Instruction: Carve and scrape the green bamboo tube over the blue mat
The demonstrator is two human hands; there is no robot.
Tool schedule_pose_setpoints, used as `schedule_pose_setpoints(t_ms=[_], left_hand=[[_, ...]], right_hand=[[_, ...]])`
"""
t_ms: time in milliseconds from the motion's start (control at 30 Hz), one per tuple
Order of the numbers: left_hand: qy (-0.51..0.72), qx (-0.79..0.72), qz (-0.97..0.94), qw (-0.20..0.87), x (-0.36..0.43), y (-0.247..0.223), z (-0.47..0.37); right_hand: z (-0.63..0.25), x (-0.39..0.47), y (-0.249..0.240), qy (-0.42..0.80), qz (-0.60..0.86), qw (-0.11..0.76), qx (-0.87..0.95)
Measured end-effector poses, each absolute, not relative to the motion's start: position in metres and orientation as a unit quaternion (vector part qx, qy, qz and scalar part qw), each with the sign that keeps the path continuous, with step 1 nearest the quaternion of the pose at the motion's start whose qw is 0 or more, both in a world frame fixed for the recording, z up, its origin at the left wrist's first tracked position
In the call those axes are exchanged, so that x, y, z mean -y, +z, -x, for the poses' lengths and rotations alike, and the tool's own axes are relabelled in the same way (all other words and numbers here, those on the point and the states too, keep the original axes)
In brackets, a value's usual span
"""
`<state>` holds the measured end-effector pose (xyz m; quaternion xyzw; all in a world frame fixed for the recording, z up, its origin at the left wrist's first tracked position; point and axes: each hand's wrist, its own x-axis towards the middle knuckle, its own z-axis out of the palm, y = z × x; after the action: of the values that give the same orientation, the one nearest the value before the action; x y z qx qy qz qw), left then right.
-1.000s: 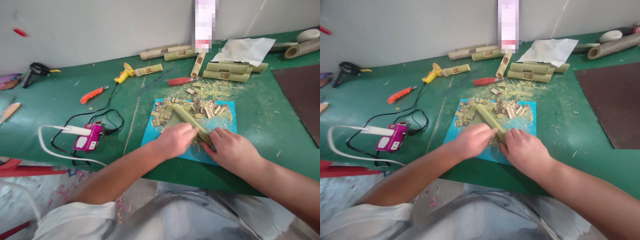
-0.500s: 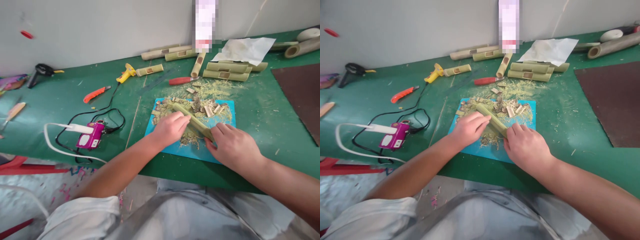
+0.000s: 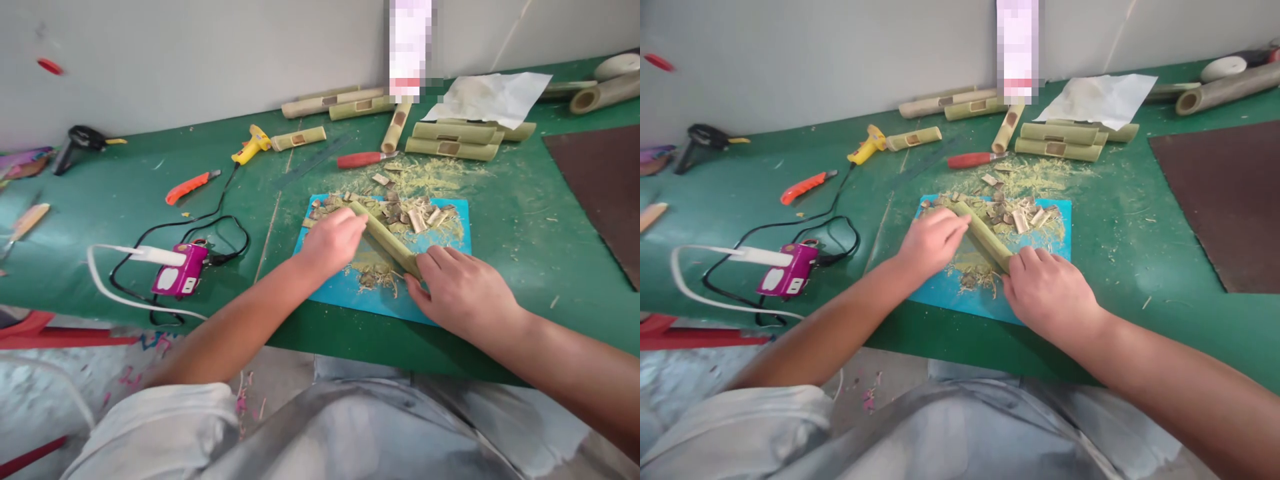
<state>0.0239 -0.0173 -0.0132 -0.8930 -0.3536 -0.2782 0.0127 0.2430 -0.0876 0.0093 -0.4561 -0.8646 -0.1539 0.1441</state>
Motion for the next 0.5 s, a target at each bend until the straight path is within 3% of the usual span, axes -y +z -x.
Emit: schedule_pose_setpoints(t_ms=[400,500], left_hand=[[-0.244,0.306,0.92,-0.028,0.013,-0.012,-0.022],[-0.285,0.355,0.89,-0.001,0.006,-0.012,-0.02]], right_hand=[[-0.246,0.088,0.01,-0.124,0.438,0.146,0.878],[-0.247,0.088,0.009,-0.135,0.436,0.144,0.878]])
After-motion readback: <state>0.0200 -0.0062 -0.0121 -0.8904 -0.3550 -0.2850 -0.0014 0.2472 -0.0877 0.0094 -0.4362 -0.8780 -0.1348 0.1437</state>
